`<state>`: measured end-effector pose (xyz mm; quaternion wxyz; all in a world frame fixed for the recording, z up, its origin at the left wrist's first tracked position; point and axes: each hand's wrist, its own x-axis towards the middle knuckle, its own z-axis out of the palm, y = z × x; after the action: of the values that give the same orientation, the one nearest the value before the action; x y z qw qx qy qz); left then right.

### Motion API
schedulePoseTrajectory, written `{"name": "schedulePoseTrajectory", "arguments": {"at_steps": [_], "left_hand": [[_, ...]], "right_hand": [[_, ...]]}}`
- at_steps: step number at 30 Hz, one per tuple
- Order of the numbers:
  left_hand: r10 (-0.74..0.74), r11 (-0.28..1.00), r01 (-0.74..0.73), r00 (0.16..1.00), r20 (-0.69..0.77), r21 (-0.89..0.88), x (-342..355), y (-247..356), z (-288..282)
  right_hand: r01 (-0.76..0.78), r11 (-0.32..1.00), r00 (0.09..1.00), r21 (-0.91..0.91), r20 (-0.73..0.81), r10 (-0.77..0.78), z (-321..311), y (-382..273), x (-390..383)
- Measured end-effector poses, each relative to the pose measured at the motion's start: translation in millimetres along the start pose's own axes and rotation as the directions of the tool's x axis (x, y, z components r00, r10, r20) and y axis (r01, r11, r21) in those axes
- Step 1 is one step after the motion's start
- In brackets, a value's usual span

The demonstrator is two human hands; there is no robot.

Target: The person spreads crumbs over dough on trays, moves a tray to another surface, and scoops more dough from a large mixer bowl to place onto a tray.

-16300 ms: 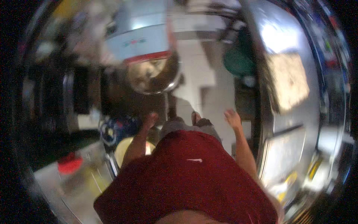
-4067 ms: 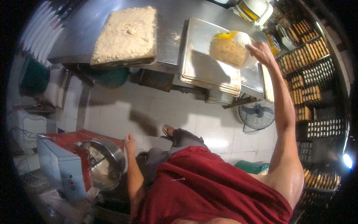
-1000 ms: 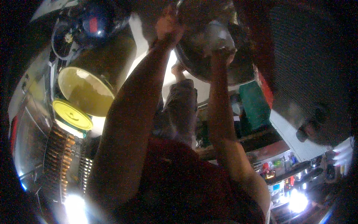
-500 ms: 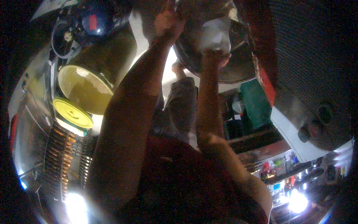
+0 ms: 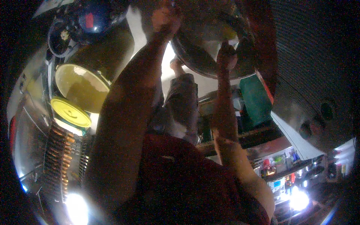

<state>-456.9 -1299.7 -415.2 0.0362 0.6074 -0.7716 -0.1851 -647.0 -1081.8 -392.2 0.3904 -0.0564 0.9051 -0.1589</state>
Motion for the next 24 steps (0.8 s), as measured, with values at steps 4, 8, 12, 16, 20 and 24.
{"name": "schedulePoseTrajectory", "arguments": {"at_steps": [4, 8, 12, 16, 20, 24], "left_hand": [[-0.096, 0.984, 0.144, 0.927, 0.361, -0.108, -8, -3, 3], [-0.136, 0.938, 0.290, 0.811, 0.569, -0.190, 5, 3, -19], [0.106, 0.989, -0.107, 0.994, -0.013, -0.104, -2, 11, -5], [-0.059, 0.975, 0.081, 0.992, 0.110, -0.205, -4, 22, -13], [-0.117, 0.845, 0.390, 0.803, 0.585, -0.366, 4, 6, -17], [0.029, 0.889, 0.068, 0.978, 0.206, -0.452, -7, -8, 19]], "right_hand": [[0.022, 0.996, 0.988, 0.085, -0.153, -0.008, 11, -2, 22], [0.077, 0.950, 0.967, 0.302, -0.255, 0.002, 38, 33, 39], [0.036, 0.997, 0.989, 0.062, -0.148, -0.026, -1, 30, 13], [-0.053, 0.945, 0.998, -0.323, 0.005, 0.058, -29, -23, -1], [0.025, 1.000, 0.993, -0.014, -0.112, -0.026, 17, 20, 59], [0.152, 0.904, 0.987, 0.399, -0.109, -0.117, 32, 75, 66]]}}
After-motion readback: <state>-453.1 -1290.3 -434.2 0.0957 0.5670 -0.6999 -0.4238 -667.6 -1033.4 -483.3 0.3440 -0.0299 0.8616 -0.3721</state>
